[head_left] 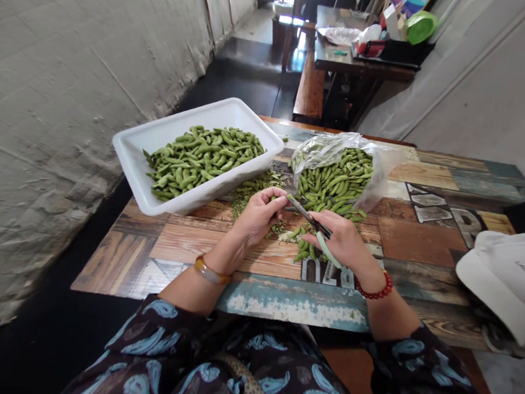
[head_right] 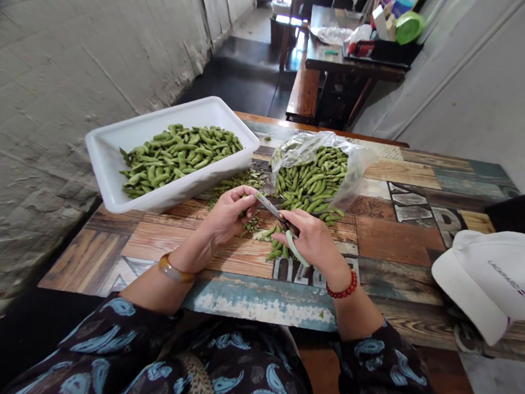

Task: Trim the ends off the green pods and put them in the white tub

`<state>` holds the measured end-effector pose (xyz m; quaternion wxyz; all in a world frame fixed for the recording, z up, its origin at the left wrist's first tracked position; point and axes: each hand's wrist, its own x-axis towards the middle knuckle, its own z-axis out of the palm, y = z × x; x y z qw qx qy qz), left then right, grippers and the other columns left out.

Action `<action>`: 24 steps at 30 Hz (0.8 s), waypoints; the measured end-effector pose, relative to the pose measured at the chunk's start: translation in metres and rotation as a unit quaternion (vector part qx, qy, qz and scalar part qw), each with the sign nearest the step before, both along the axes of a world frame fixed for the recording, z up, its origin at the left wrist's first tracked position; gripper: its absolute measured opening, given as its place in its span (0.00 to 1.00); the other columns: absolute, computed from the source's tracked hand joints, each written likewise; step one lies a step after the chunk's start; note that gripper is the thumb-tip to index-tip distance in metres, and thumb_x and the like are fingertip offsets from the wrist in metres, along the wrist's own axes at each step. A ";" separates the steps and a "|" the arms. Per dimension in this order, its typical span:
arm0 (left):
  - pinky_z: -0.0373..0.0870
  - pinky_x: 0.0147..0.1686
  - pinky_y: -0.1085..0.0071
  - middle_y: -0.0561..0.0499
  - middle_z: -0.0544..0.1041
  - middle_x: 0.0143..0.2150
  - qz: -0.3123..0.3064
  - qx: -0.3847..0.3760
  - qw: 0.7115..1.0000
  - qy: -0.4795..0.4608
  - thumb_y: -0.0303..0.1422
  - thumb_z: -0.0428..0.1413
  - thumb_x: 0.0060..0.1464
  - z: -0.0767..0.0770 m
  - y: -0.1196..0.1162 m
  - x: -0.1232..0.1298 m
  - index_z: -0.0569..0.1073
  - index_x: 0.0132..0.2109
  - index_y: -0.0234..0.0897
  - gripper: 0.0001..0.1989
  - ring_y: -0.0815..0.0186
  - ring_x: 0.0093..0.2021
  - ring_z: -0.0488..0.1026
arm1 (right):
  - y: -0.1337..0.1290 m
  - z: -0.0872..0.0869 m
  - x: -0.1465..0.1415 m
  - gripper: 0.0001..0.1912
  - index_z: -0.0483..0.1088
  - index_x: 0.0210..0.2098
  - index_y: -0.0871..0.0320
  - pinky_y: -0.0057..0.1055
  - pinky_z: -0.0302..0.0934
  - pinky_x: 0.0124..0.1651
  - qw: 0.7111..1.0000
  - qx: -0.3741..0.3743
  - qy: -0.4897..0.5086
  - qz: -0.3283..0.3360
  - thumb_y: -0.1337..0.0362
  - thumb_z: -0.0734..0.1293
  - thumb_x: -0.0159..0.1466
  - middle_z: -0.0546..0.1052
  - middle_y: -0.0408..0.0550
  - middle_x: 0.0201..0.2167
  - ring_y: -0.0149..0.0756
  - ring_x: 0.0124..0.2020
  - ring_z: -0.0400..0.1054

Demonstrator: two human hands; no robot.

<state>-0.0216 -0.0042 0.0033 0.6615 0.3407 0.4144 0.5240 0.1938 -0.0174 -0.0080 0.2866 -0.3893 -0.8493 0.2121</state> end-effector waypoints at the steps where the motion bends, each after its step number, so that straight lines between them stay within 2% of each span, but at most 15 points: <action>1: 0.51 0.19 0.81 0.57 0.69 0.22 0.004 -0.003 1.000 -0.005 0.36 0.67 0.41 0.001 0.001 0.000 0.70 0.33 0.34 0.16 0.78 0.19 0.60 | 0.000 0.000 0.000 0.20 0.72 0.51 0.58 0.35 0.68 0.41 1.000 -0.001 0.000 -0.001 0.57 0.72 0.63 0.77 0.50 0.38 0.40 0.37 0.73; 7: 0.50 0.17 0.80 0.51 0.78 0.29 0.007 0.014 0.999 0.048 0.33 0.64 0.42 0.000 0.002 -0.002 0.69 0.31 0.33 0.12 0.78 0.19 0.62 | 0.002 0.001 0.002 0.18 0.72 0.50 0.57 0.36 0.68 0.42 0.999 0.014 0.021 -0.022 0.57 0.72 0.62 0.77 0.50 0.38 0.41 0.38 0.74; 14: 0.52 0.18 0.79 0.58 0.70 0.21 -0.002 0.015 0.998 0.057 0.35 0.66 0.41 -0.002 0.000 -0.001 0.69 0.31 0.34 0.14 0.77 0.18 0.63 | -0.001 0.003 0.001 0.19 0.72 0.50 0.58 0.36 0.68 0.41 1.000 -0.007 -0.014 0.014 0.55 0.71 0.64 0.77 0.51 0.37 0.41 0.37 0.73; 19: 0.53 0.18 0.79 0.54 0.75 0.26 0.001 0.021 0.999 0.045 0.36 0.66 0.41 -0.001 0.002 -0.003 0.68 0.31 0.34 0.15 0.76 0.19 0.64 | -0.001 0.004 0.002 0.19 0.72 0.51 0.57 0.36 0.68 0.42 0.999 -0.014 -0.025 0.024 0.55 0.71 0.64 0.78 0.51 0.39 0.41 0.38 0.74; 24: 0.48 0.17 0.79 0.54 0.75 0.26 0.013 0.031 0.997 0.069 0.36 0.66 0.43 0.000 0.002 -0.003 0.70 0.32 0.34 0.14 0.78 0.18 0.60 | 0.001 0.002 0.002 0.19 0.72 0.50 0.56 0.38 0.69 0.44 1.000 0.004 0.007 -0.026 0.56 0.71 0.63 0.78 0.52 0.40 0.43 0.40 0.74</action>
